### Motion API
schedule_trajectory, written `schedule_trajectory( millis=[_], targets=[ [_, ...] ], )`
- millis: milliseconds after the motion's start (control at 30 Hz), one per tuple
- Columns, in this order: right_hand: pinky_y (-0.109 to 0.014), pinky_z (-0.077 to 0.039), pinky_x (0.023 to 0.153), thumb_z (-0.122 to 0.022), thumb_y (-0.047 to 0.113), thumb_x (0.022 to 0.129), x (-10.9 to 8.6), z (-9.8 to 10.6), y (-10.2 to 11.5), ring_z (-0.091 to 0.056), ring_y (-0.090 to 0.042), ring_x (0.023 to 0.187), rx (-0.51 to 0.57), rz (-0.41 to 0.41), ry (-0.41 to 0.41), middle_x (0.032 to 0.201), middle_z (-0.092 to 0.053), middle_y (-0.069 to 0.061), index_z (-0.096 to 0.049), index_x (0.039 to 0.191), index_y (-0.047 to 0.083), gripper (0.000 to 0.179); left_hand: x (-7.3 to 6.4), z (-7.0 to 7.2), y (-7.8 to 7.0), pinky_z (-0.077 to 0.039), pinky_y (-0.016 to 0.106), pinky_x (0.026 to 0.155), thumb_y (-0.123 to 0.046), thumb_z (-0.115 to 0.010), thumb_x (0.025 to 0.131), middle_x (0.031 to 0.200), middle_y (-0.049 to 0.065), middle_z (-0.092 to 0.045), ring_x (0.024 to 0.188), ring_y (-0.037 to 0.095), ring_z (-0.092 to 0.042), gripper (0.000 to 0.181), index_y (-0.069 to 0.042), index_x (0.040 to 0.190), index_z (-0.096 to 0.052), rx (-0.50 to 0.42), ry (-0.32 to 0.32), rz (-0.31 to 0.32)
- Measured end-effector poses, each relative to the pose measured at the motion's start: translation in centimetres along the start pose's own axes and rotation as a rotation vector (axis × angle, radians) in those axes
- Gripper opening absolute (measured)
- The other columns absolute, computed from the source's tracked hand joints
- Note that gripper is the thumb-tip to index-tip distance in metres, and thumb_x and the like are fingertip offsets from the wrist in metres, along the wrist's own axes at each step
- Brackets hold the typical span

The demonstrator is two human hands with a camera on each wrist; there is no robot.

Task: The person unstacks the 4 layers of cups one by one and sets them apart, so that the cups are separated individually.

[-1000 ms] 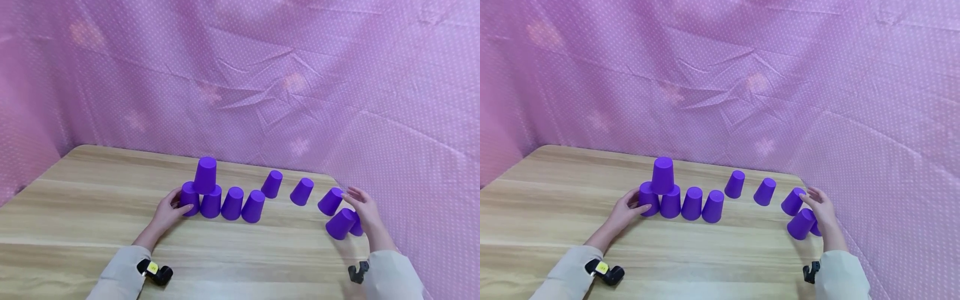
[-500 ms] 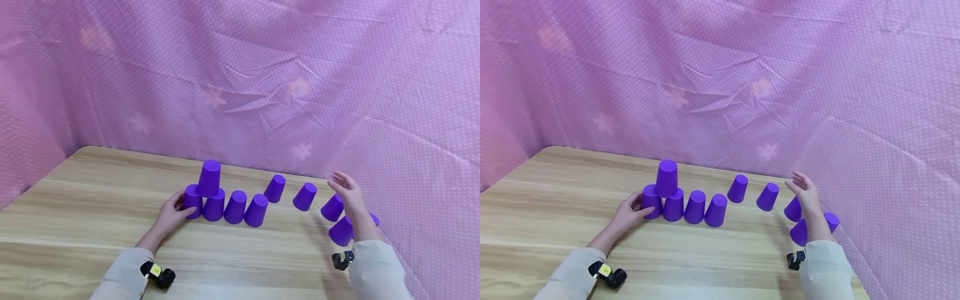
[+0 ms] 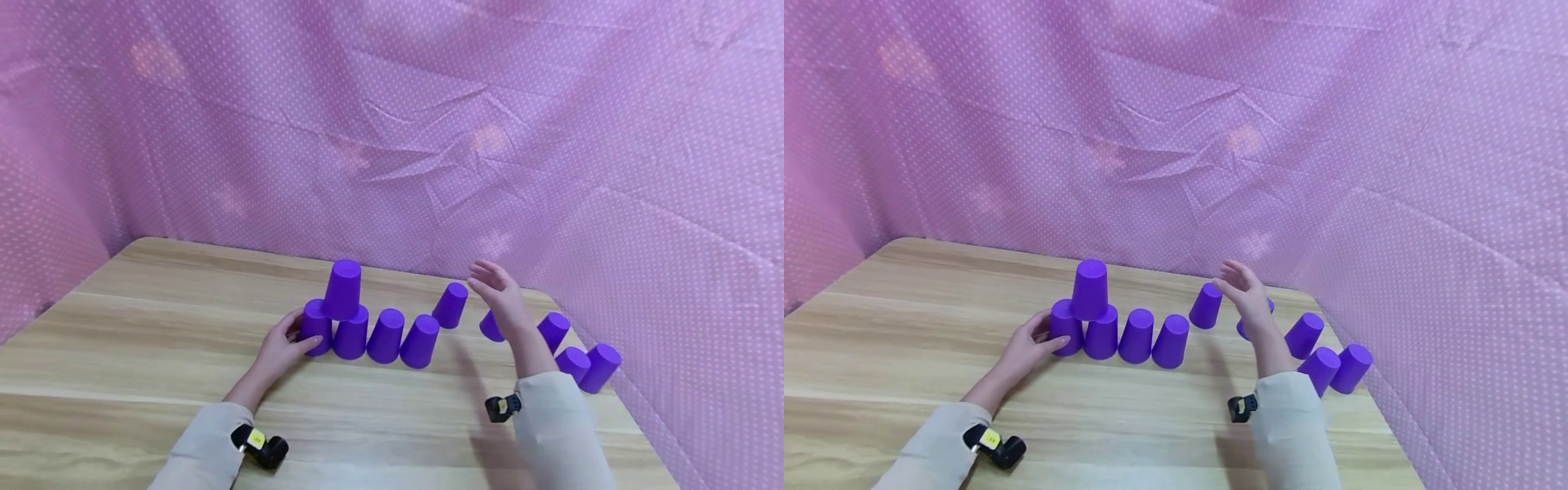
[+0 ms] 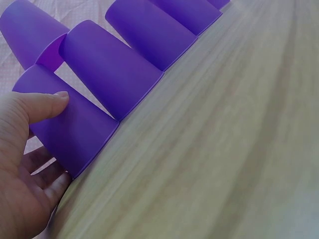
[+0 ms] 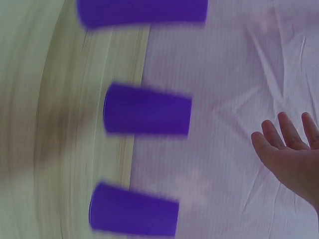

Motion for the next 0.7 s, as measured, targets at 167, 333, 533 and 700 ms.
schedule_trajectory(
  millis=[167,333,533,700],
  targets=[
    [-0.035,-0.028,0.098,-0.052,0.002,0.083,0.6,-3.6,0.0,-0.036,-0.030,0.116,0.049,0.006,0.089,0.127,-0.038,-0.020,-0.031,0.129,-0.002,0.050,0.2,0.0,0.0,-0.033,0.041,0.094,-0.012,-0.067,0.075,0.119,0.025,-0.043,0.111,0.034,-0.039,0.060,-0.001,0.126,-0.038,0.006,-0.006,-0.006],
    [-0.034,-0.031,0.096,-0.055,0.002,0.081,0.9,-6.4,-0.2,-0.039,-0.028,0.114,0.077,0.004,0.129,0.124,-0.042,-0.019,-0.035,0.127,0.000,0.050,0.2,-0.1,-0.2,-0.033,0.041,0.094,-0.010,-0.067,0.075,0.118,0.025,-0.044,0.110,0.034,-0.040,0.059,0.001,0.125,-0.039,-0.002,-0.006,-0.013],
    [-0.034,-0.033,0.094,-0.059,0.009,0.080,0.9,-9.3,-0.5,-0.039,-0.026,0.113,0.056,-0.005,0.184,0.122,-0.046,-0.013,-0.039,0.126,0.005,0.051,0.0,0.0,-0.4,-0.031,0.042,0.095,-0.011,-0.065,0.076,0.119,0.027,-0.042,0.112,0.035,-0.038,0.059,0.001,0.126,-0.037,-0.008,-0.003,-0.002],
    [-0.035,-0.033,0.094,-0.059,0.006,0.079,0.9,-11.9,-1.0,-0.040,-0.024,0.112,0.078,-0.035,0.240,0.122,-0.045,-0.012,-0.038,0.126,0.004,0.051,-0.1,-0.2,-0.2,-0.033,0.041,0.094,-0.010,-0.066,0.076,0.119,0.025,-0.043,0.111,0.034,-0.039,0.059,0.000,0.126,-0.037,0.005,0.002,0.009]
  ],
)
Point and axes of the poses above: each hand's wrist, its own x-axis towards the middle knuckle, its own z-axis out of the back of the hand, y = z × x, the point moved 7 cm from there along x, towards the middle knuckle
